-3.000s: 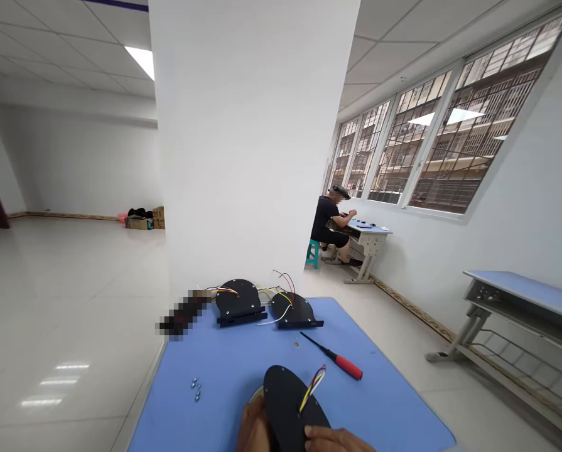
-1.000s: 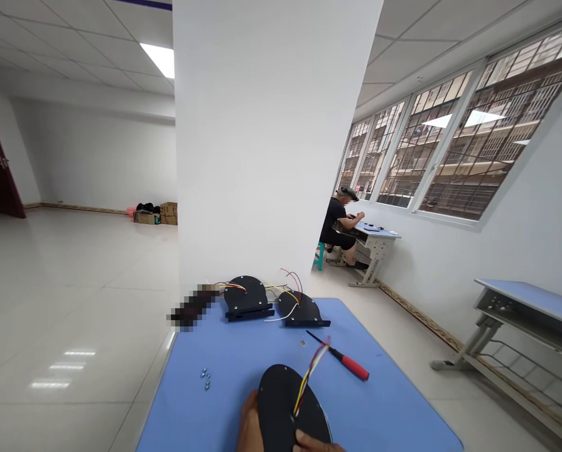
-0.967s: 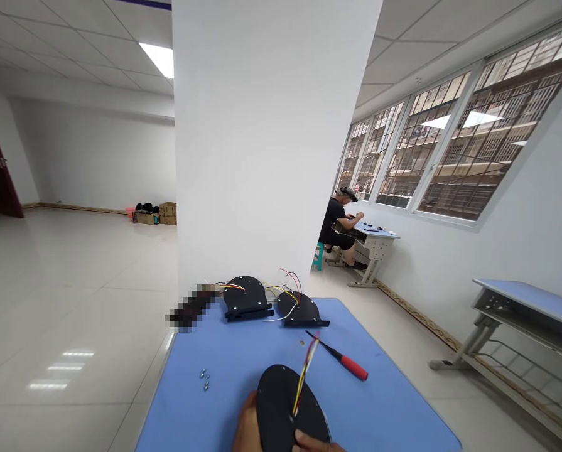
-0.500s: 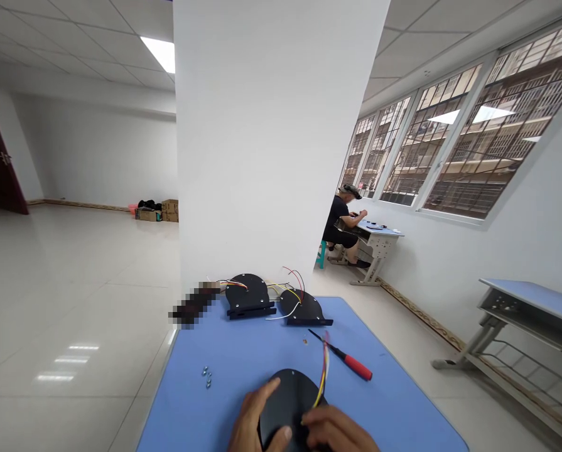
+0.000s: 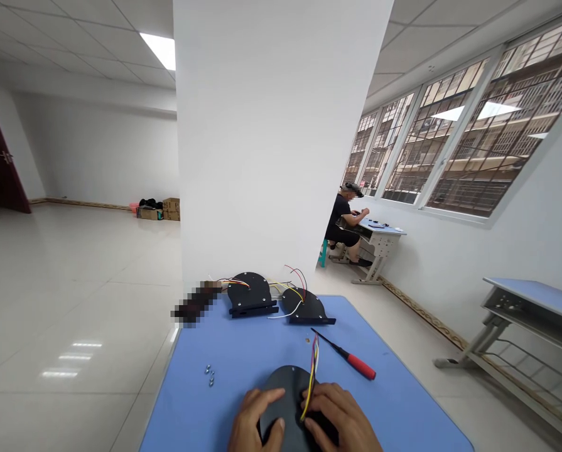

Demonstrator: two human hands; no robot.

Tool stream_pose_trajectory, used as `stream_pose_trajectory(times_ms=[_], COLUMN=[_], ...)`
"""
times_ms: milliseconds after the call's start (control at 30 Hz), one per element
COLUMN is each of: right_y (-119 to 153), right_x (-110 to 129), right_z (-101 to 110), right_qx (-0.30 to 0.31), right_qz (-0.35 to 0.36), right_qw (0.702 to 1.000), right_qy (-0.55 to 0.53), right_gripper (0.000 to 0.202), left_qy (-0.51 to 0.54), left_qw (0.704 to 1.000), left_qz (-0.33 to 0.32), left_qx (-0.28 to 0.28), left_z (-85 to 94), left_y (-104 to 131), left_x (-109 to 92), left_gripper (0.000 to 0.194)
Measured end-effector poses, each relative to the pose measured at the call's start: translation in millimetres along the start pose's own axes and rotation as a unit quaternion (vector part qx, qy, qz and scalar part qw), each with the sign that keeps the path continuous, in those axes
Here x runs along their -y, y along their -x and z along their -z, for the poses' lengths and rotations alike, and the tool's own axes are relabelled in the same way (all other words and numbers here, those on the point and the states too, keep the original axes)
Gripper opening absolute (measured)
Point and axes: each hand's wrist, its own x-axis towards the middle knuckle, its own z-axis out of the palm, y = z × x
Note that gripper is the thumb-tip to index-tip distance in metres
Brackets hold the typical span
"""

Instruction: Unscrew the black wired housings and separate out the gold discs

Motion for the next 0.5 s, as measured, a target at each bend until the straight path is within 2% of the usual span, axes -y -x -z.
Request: stream_pose_trajectory(times_ms=[100, 167, 233, 367, 500], right_y=[-4.2, -8.7, -13.4, -22.5, -30.2], right_x=[1.7, 3.1, 3.0, 1.1, 1.8], right_z=[-8.2, -11.2, -11.4, -6.8, -7.0], right_qx=[0.059, 0.088, 0.099, 0.109, 0.105], right_qz=[-0.108, -0.171, -0.204, -0.226, -0.231], right_qw=[0.987, 0.972, 0.961, 0.941, 0.930], right_qy=[-0.100, -0.133, -0.161, -0.229, -0.265], right_gripper=[0.009, 0.009, 0.009, 0.010, 0.012], left_qy=[-0.015, -0.043, -0.087, -0.165, -0.198], left_qw=[0.998, 0.992, 0.984, 0.967, 0.953], left_qz=[0.002, 0.028, 0.070, 0.100, 0.123], left_qx=[0.064, 0.111, 0.139, 0.164, 0.192], left_z=[1.0, 2.5, 4.2, 6.3, 5.0], left_y=[-5.1, -10.1, -14.7, -19.8, -21.0], left_x=[-5.1, -17.3, -33.7, -58.0, -57.5], left_gripper=[0.062, 0.082, 0.092, 0.072, 0.070])
